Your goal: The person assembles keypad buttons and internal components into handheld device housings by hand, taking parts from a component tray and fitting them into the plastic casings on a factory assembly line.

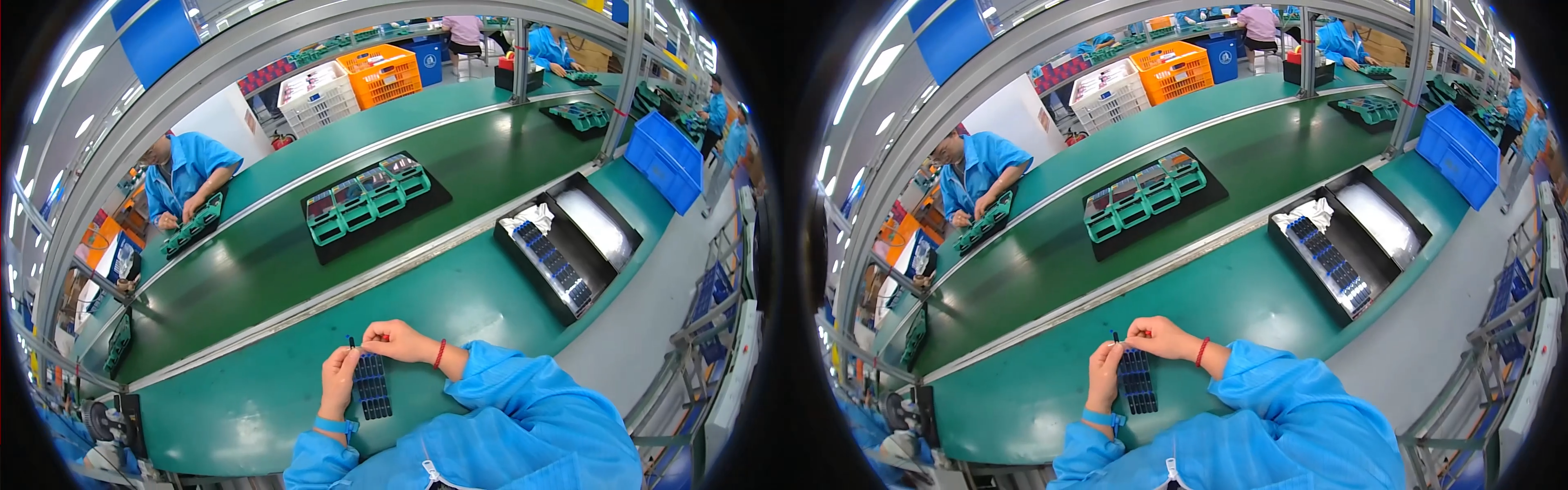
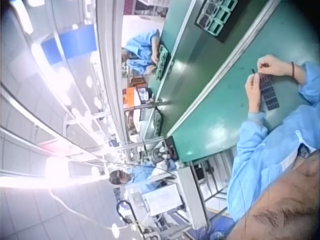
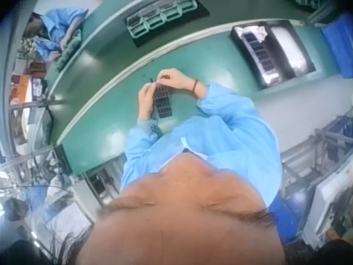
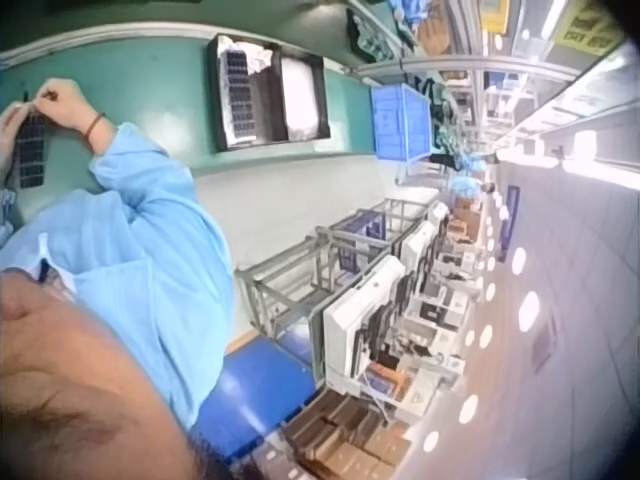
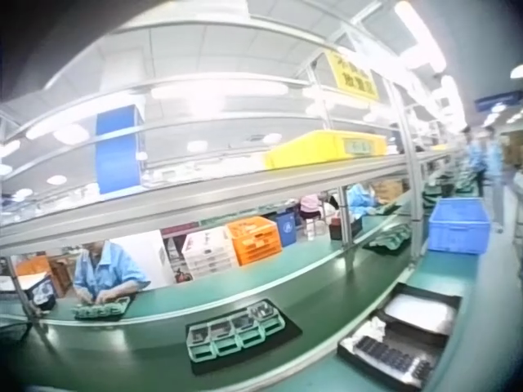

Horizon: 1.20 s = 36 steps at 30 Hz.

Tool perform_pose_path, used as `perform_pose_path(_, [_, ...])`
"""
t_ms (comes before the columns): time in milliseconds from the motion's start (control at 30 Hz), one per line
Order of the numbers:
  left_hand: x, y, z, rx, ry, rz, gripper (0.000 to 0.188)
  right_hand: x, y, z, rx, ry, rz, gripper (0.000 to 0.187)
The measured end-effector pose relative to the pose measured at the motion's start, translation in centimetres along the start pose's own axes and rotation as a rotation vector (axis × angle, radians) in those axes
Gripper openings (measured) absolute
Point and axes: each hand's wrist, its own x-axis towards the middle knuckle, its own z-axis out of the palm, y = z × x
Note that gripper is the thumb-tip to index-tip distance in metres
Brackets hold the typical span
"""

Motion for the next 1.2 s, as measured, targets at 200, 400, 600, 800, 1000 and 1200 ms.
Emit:
perform_pose_path(200, [-0.1, 0.5, -0.5, 0.047, -0.003, 0.008, 0.016, 0.3, -0.1, 1.0, 0.051, 0.023, 0.012, 0.013])
perform_pose_path(400, [-0.2, 0.2, -1.3, 0.068, 0.013, 0.02, 0.016, 0.6, -0.1, 1.8, -0.122, 0.1, -0.04, 0.019])
perform_pose_path(600, [0.1, 0.0, -1.5, -0.008, -0.001, 0.002, 0.016, 0.5, -0.9, 1.4, -0.27, 0.095, 0.06, 0.025])
perform_pose_path(800, [-0.7, 0.3, -4.1, -0.147, -0.103, -0.048, 0.021, 1.5, -0.9, 2.7, -0.072, -0.013, -0.057, 0.025])
perform_pose_path(1000, [-0.2, -0.5, -3.7, 0.126, -0.24, -0.014, 0.027, 0.5, -0.8, 2.8, -0.117, 0.106, -0.03, 0.023])
perform_pose_path(1200, [-0.7, 0.3, -3.6, -0.053, -0.193, -0.001, 0.026, 0.9, -0.4, 3.2, -0.06, 0.056, 0.082, 0.026])
